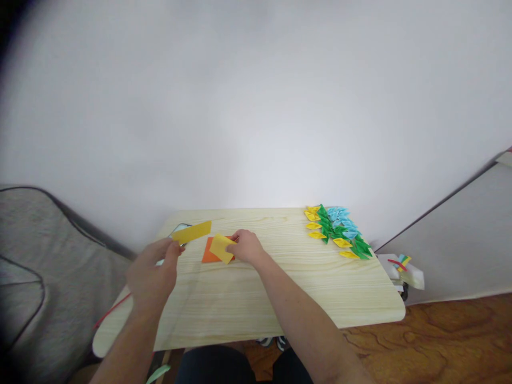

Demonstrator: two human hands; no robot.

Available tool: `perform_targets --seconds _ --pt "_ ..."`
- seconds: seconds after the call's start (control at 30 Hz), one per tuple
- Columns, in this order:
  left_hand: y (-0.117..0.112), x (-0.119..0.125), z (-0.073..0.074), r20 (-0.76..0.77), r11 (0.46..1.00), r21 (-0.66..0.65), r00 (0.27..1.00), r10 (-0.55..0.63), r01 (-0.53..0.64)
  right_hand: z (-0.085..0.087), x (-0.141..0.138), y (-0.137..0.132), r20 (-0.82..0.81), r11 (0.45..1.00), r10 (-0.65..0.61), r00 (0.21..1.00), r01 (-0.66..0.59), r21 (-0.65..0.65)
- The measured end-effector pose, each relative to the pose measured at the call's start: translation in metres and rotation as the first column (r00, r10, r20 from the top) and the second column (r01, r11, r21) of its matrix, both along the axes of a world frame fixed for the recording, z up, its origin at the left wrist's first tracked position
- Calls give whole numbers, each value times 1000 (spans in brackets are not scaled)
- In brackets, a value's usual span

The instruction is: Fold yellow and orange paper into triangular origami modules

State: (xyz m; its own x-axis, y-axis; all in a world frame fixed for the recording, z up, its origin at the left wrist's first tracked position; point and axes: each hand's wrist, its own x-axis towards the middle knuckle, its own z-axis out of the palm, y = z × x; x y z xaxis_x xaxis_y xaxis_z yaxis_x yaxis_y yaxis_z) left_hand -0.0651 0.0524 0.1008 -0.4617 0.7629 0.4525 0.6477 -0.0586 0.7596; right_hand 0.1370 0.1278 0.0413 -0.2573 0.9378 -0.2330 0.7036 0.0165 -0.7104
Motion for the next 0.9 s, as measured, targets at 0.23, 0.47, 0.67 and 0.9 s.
perform_targets --seconds 0.23,0.47,0.67,0.9 --pt "12 11 -5 26 995 75 998 -64 62 7 -13 -12 29 973 -149 988 141 184" --pt "38 36 15 -20 956 212 979 -204 204 62 35 -9 -307 926 -161 938 252 283" --pt "66 79 62 -164 833 334 898 -409 440 140 92 -23 -798 943 153 582 157 294" --pt "83 111 75 -158 548 510 699 -698 663 156 100 -34 -801 801 144 581 407 439"
